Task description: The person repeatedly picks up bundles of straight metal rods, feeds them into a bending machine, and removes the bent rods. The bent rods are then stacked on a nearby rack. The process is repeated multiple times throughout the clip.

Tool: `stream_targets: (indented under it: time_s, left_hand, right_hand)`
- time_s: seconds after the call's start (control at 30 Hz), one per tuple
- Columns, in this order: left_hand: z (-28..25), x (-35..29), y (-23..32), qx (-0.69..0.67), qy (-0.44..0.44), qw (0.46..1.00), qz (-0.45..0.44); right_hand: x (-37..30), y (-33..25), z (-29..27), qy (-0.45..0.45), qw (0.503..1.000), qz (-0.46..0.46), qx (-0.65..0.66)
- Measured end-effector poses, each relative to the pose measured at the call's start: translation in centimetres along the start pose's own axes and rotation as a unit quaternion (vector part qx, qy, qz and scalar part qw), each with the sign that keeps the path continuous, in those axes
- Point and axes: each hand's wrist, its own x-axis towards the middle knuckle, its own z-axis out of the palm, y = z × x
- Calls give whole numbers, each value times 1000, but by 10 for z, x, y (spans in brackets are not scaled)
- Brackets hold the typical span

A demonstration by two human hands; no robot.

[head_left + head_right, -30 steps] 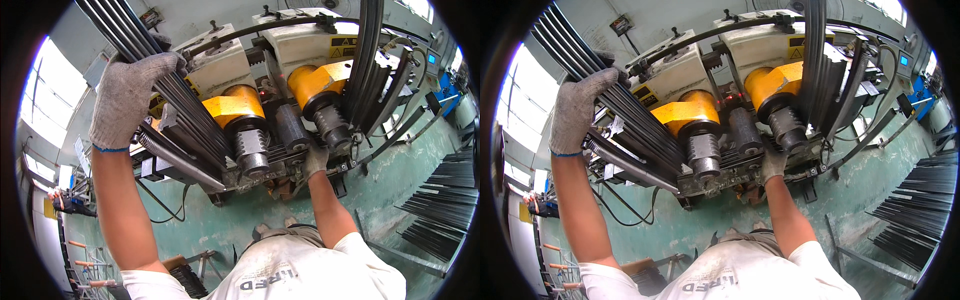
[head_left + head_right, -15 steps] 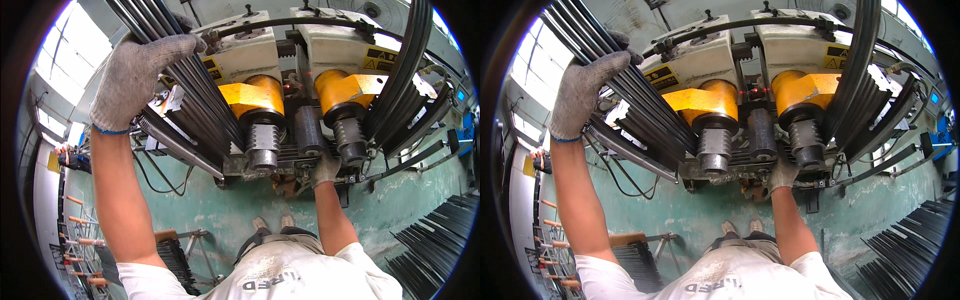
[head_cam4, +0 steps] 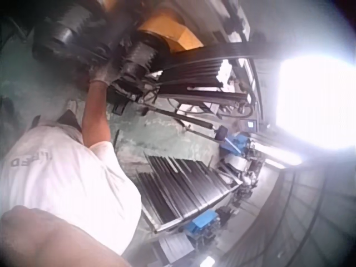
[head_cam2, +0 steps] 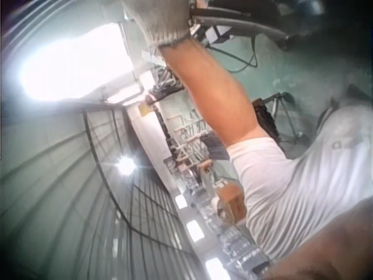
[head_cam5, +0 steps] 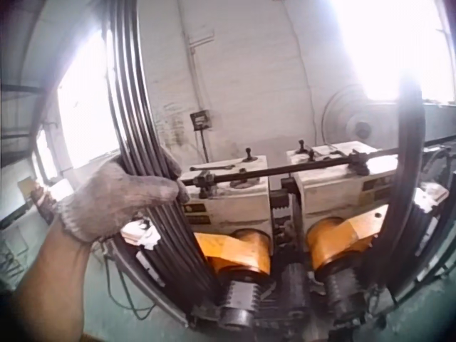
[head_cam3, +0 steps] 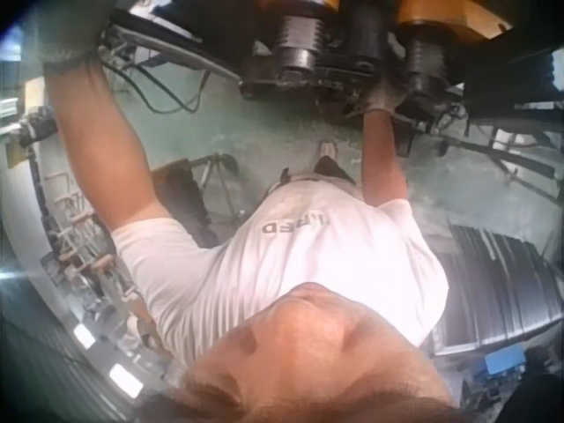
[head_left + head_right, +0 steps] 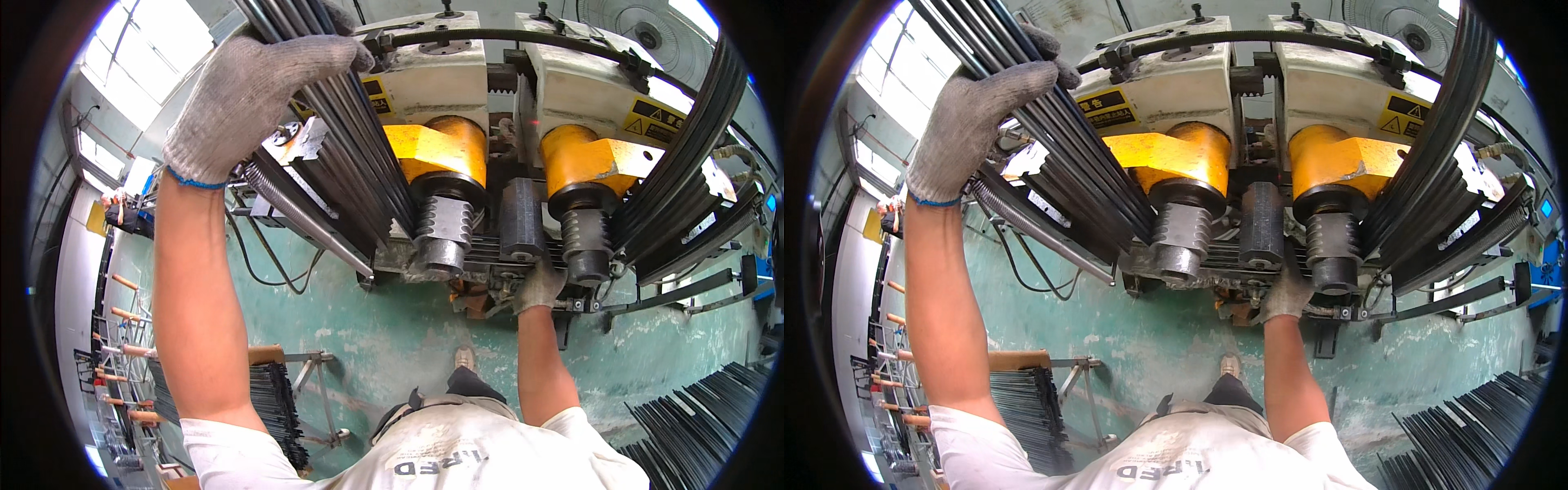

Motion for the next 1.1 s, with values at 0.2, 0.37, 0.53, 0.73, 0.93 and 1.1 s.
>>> stream_targets:
  time_s: [0.2,0.37,0.53,0.73,0.93,1.1]
  left_hand:
    - [6,5,-8,44,-7,998,42]
    - [6,-7,20,33,17,996,-85]
    - [-42,-94,110,56,193,969,-145]
    - [-132,-276,284,-445,454,604,-480]
    - [-222,-454,517,-197,616,507,-571]
    - [-298,-525,713,26,687,384,-617]
  right_hand:
    - [13,1,-8,28,999,0,-16]
    - [7,-6,-10,-25,999,44,-20]
    - [-117,-62,-20,-21,995,21,-95]
    - [-169,11,-91,-160,796,-309,-494]
    - [-287,99,-15,-422,738,-266,-455]
    - [-528,112,33,-501,807,178,-256]
